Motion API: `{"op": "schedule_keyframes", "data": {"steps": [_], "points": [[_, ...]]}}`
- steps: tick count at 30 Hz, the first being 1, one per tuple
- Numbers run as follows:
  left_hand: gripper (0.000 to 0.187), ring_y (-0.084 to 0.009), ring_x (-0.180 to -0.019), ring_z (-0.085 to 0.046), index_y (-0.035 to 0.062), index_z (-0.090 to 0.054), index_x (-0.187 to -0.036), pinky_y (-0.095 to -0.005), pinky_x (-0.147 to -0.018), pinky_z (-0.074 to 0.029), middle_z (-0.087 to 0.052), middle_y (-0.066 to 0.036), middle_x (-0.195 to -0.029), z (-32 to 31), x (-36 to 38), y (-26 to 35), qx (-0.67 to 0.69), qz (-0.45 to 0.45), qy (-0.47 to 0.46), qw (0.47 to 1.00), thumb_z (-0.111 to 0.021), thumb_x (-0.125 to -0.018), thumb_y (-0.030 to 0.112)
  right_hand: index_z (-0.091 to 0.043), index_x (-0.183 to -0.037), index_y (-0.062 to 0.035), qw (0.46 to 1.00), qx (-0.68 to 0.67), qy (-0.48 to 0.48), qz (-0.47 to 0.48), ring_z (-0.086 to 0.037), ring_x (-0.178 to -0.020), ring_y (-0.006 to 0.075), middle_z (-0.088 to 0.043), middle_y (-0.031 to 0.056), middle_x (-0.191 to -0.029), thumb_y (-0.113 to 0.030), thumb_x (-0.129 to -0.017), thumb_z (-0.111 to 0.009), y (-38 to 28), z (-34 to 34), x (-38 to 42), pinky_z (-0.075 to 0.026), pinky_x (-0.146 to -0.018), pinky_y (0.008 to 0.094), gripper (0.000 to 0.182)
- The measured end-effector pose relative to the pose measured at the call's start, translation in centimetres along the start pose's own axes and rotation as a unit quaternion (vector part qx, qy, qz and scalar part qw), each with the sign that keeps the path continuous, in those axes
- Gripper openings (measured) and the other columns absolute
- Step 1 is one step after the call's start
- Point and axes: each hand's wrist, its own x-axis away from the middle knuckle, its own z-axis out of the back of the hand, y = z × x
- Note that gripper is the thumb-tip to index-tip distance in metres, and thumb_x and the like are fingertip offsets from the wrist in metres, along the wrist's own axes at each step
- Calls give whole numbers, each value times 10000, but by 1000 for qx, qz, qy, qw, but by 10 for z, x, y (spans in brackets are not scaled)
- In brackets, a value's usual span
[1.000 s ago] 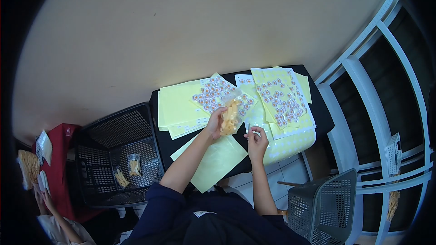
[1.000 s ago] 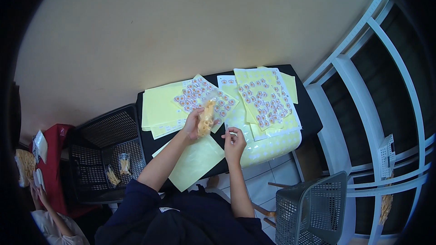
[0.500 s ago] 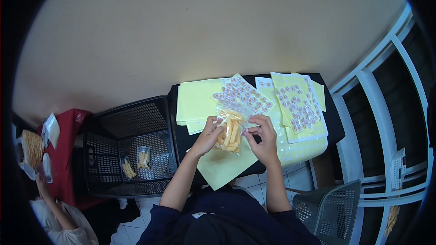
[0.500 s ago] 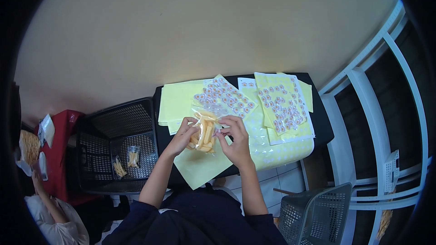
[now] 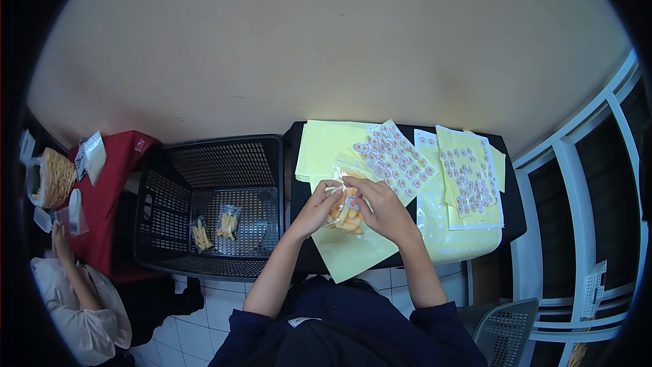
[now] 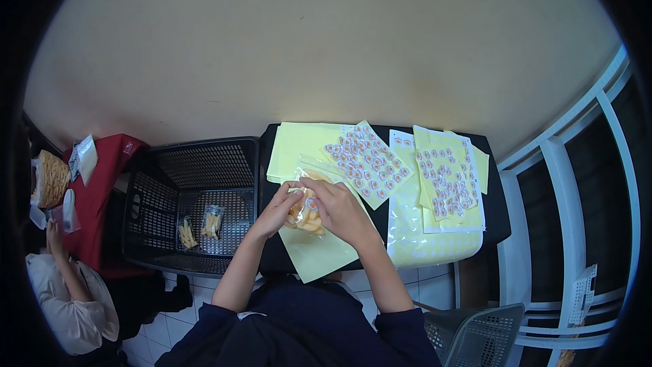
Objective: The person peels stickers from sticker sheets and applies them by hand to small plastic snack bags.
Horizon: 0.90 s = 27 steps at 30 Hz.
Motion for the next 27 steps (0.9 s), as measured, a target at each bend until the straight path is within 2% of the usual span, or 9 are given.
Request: {"op": "schedule_keyframes", "data": {"steps": [4, 9, 12, 19, 22, 24, 25, 26, 27], "points": [[258, -119, -824, -542, 41, -362, -1074, -219, -660, -441, -532, -119, -908, 1, 1, 3, 9, 8, 15, 1000, -410, -892, 217, -478, -1126, -72, 1000, 10, -14, 2, -564, -762, 243, -575, 102, -1002, -7, -723, -547, -1, -1, -3, -400, -726, 329, 414], [271, -124, -826, -545, 41, -364, -1077, -219, -662, -441, -533, -123, -928, 0, 1, 6, 7, 5, 15, 1000, -418, -889, 229, -473, -1126, -61, 999, 45, 12, 25, -560, -754, 242, -578, 108, -921, 7, -710, -545, -6, -3, -7, -401, -702, 328, 428], [317, -125, -900, -532, 33, -341, -1134, -235, -743, -449, -505, -101, -981, -1, 3, 11, -4, 32, -2, 999, -412, -887, 219, -483, -1114, -60, 997, 58, 29, 28, -557, -760, 241, -573, 106, -894, 7, -704, -549, -7, -5, -6, -401, -697, 327, 420], [438, -142, -912, -508, 21, -269, -1123, -245, -730, -445, -485, -146, -1035, -8, 7, 13, -8, -43, -19, 999, -558, -809, 117, -512, -1075, -45, 995, 75, 53, 24, -548, -814, 240, -565, 112, -919, -11, -698, -574, -11, -5, -2, -399, -709, 316, 383], [485, -151, -948, -489, 23, -253, -1136, -255, -765, -438, -462, -150, -1060, -10, 9, 15, 0, -77, -17, 997, -582, -784, 81, -445, -1128, -35, 989, 63, 136, 18, -518, -934, 259, -498, 130, -1048, -10, -682, -583, -10, -13, 2, -389, -781, 341, 467], [501, -156, -971, -477, 24, -249, -1140, -261, -783, -434, -451, -151, -1070, -14, 13, 20, -10, -108, -10, 994, -589, -775, 68, -296, -1242, -33, 951, -58, 270, -139, -482, -1014, 270, -361, 156, -1194, 23, -653, -611, -12, -21, 6, -392, -854, 368, 670], [512, -159, -992, -465, 26, -244, -1145, -264, -795, -431, -441, -155, -1089, -17, 15, 22, -15, -104, -15, 994, -590, -770, 61, -296, -1242, -33, 951, -58, 271, -139, -482, -1014, 270, -361, 156, -1194, 23, -653, -611, -7, -26, 8, -392, -854, 368, 670], [523, -163, -1014, -452, 27, -240, -1150, -266, -806, -427, -431, -158, -1108, -19, 17, 23, -21, -100, -21, 995, -592, -765, 54, -207, -1273, -31, 907, -267, 276, -170, -463, -1038, 267, -308, 165, -1220, 42, -653, -609, 0, -33, 10, -396, -872, 367, 742], [523, -163, -1014, -452, 27, -240, -1150, -266, -806, -427, -431, -158, -1108, -19, 18, 22, -22, -99, -22, 995, -592, -765, 54, -118, -1304, -29, 822, -463, 269, -192, -444, -1061, 264, -255, 173, -1247, 61, -653, -606, 1, -36, 10, -400, -890, 365, 819]]}}
